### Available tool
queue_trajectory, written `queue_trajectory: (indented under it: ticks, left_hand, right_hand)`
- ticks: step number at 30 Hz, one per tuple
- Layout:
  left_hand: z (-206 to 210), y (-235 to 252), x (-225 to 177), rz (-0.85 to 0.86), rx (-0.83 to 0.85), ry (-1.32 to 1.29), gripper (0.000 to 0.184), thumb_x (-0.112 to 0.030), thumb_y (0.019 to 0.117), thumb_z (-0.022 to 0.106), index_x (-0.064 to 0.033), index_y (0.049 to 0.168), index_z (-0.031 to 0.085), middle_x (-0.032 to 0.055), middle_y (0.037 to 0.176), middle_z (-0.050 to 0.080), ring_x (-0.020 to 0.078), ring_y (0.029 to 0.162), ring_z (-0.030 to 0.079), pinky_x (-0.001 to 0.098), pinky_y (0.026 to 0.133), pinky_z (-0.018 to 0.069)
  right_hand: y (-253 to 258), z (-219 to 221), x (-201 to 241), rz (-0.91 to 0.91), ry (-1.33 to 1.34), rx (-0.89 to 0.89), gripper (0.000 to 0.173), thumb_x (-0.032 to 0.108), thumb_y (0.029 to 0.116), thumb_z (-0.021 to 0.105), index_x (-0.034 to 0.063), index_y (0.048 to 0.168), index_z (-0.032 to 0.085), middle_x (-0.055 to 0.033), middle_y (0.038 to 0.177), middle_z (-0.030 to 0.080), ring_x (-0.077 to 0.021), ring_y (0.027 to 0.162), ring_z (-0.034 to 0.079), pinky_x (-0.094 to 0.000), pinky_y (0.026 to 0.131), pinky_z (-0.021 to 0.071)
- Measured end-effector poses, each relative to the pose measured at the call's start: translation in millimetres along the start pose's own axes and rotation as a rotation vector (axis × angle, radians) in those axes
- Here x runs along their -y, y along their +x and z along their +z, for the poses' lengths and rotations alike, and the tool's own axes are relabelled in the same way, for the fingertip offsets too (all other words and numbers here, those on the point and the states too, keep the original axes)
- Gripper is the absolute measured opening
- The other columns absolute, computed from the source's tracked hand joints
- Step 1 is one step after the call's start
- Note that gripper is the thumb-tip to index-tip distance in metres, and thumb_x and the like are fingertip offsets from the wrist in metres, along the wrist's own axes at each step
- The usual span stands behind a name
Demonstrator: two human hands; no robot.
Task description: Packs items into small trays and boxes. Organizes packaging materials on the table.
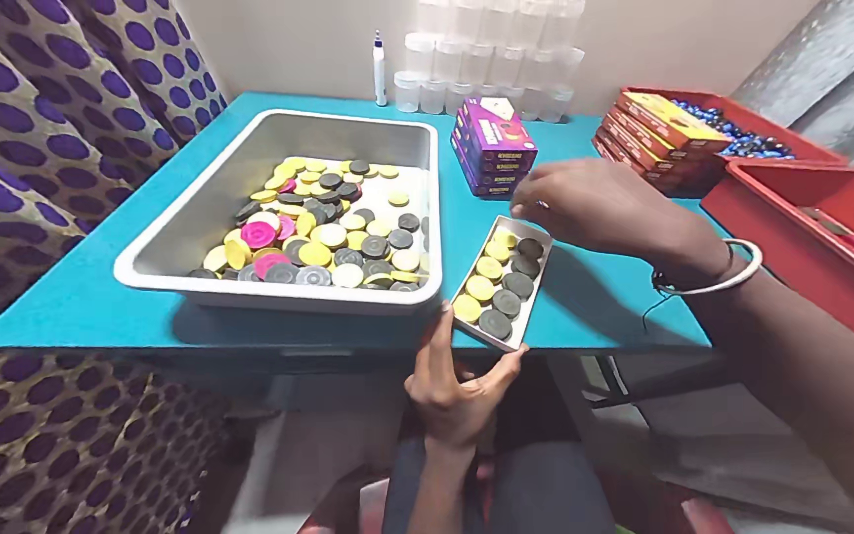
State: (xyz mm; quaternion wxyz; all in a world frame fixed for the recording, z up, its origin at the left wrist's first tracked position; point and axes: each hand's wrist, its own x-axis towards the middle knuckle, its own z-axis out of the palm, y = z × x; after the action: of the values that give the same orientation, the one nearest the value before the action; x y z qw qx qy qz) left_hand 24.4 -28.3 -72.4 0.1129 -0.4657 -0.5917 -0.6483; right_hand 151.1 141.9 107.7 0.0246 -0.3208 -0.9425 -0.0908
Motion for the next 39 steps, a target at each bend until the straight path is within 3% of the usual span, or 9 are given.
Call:
queue_trajectory:
  ticks: [4, 10, 16, 20, 25, 27, 30, 36, 39]
  left_hand:
    - [0.6, -0.3, -1.8, -0.008, -0.003, -0.003, 0.082, -0.055, 0.0646, 0.086, 0.0077, 0.116, 0.072, 0.0168, 0.098, 0.076, 0.0138, 0.079, 0.071, 0.0247, 0.067, 0.0553]
    - [-2.4, 0.7, -2.7, -0.031, 0.013, 0.010, 0.076, -0.057, 0.0675, 0.081, 0.0034, 0.113, 0.075, 0.0107, 0.086, 0.075, 0.0129, 0.062, 0.067, 0.0280, 0.050, 0.0506]
    - [-1.4, -0.5, -0.4, -0.010, -0.002, 0.046, 0.072, -0.061, 0.0664, 0.080, 0.0009, 0.103, 0.076, 0.0063, 0.075, 0.072, 0.0106, 0.054, 0.063, 0.0269, 0.046, 0.0479]
    - [-0.3, -0.5, -1.8, -0.015, 0.004, 0.034, 0.074, -0.060, 0.0662, 0.081, 0.0011, 0.108, 0.076, 0.0070, 0.079, 0.074, 0.0114, 0.056, 0.064, 0.0279, 0.046, 0.0488]
    - [4.4, -4.9, -4.6, -0.019, 0.009, -0.013, 0.081, -0.057, 0.0644, 0.085, 0.0064, 0.114, 0.073, 0.0142, 0.092, 0.076, 0.0138, 0.072, 0.071, 0.0276, 0.061, 0.0556]
    - [6.6, -5.7, -4.3, -0.005, 0.004, -0.014, 0.082, -0.056, 0.0654, 0.085, 0.0076, 0.115, 0.072, 0.0161, 0.095, 0.077, 0.0142, 0.077, 0.072, 0.0266, 0.066, 0.0569]
    - [8.6, -5.9, -7.1, -0.003, -0.001, 0.022, 0.080, -0.055, 0.0675, 0.084, 0.0085, 0.116, 0.071, 0.0184, 0.099, 0.076, 0.0164, 0.082, 0.072, 0.0268, 0.072, 0.0565]
    - [13.5, -8.5, -8.6, 0.038, -0.001, 0.043, 0.081, -0.051, 0.0708, 0.081, 0.0123, 0.120, 0.067, 0.0239, 0.105, 0.073, 0.0196, 0.093, 0.071, 0.0265, 0.084, 0.0553]
    - [13.2, -8.7, -8.3, 0.057, 0.004, 0.066, 0.082, -0.050, 0.0733, 0.079, 0.0138, 0.123, 0.066, 0.0264, 0.110, 0.072, 0.0216, 0.097, 0.071, 0.0268, 0.087, 0.0546]
  right_hand:
    - [57.7, -10.5, 41.1, -0.156, 0.048, -0.240, 0.022, 0.020, 0.1036, 0.055, 0.0083, 0.104, 0.074, -0.0136, 0.096, 0.072, -0.0355, 0.089, 0.071, -0.0586, 0.071, 0.0539]
    - [169.6, -10.8, 117.0, -0.556, 0.302, 0.001, 0.027, 0.020, 0.1019, 0.063, 0.0100, 0.126, 0.071, -0.0085, 0.112, 0.075, -0.0235, 0.103, 0.073, -0.0469, 0.094, 0.0567]
    - [195.5, -2.1, 174.1, -0.562, 0.130, 0.113, 0.023, 0.024, 0.0956, 0.073, 0.0148, 0.117, 0.073, -0.0087, 0.099, 0.072, -0.0308, 0.095, 0.069, -0.0562, 0.077, 0.0540]
    - [172.3, -10.3, 139.1, -0.430, 0.252, -0.057, 0.014, 0.018, 0.0987, 0.066, 0.0135, 0.104, 0.078, -0.0063, 0.098, 0.075, -0.0265, 0.095, 0.071, -0.0547, 0.081, 0.0559]
    - [90.0, -23.9, 57.8, -0.191, 0.612, -0.371, 0.022, 0.012, 0.1004, 0.062, 0.0038, 0.118, 0.072, -0.0056, 0.099, 0.076, -0.0078, 0.081, 0.072, -0.0270, 0.076, 0.0616]
    - [46.8, -22.8, 24.6, -0.053, 0.481, -0.354, 0.018, 0.017, 0.1020, 0.061, 0.0055, 0.111, 0.071, -0.0042, 0.095, 0.074, -0.0086, 0.081, 0.071, -0.0306, 0.078, 0.0605]
    - [-3.0, -2.1, -11.3, 0.079, 0.372, -0.183, 0.020, 0.018, 0.1023, 0.058, 0.0100, 0.107, 0.077, -0.0059, 0.089, 0.075, -0.0194, 0.080, 0.071, -0.0504, 0.077, 0.0567]
    - [-27.9, 36.8, -29.8, 0.143, 0.404, -0.040, 0.016, 0.018, 0.1004, 0.065, 0.0131, 0.105, 0.080, -0.0063, 0.092, 0.076, -0.0232, 0.083, 0.071, -0.0545, 0.079, 0.0547]
    - [-28.6, 43.9, -37.4, 0.167, 0.319, -0.175, 0.018, 0.017, 0.0969, 0.069, 0.0070, 0.110, 0.076, -0.0113, 0.095, 0.074, -0.0303, 0.083, 0.070, -0.0583, 0.079, 0.0552]
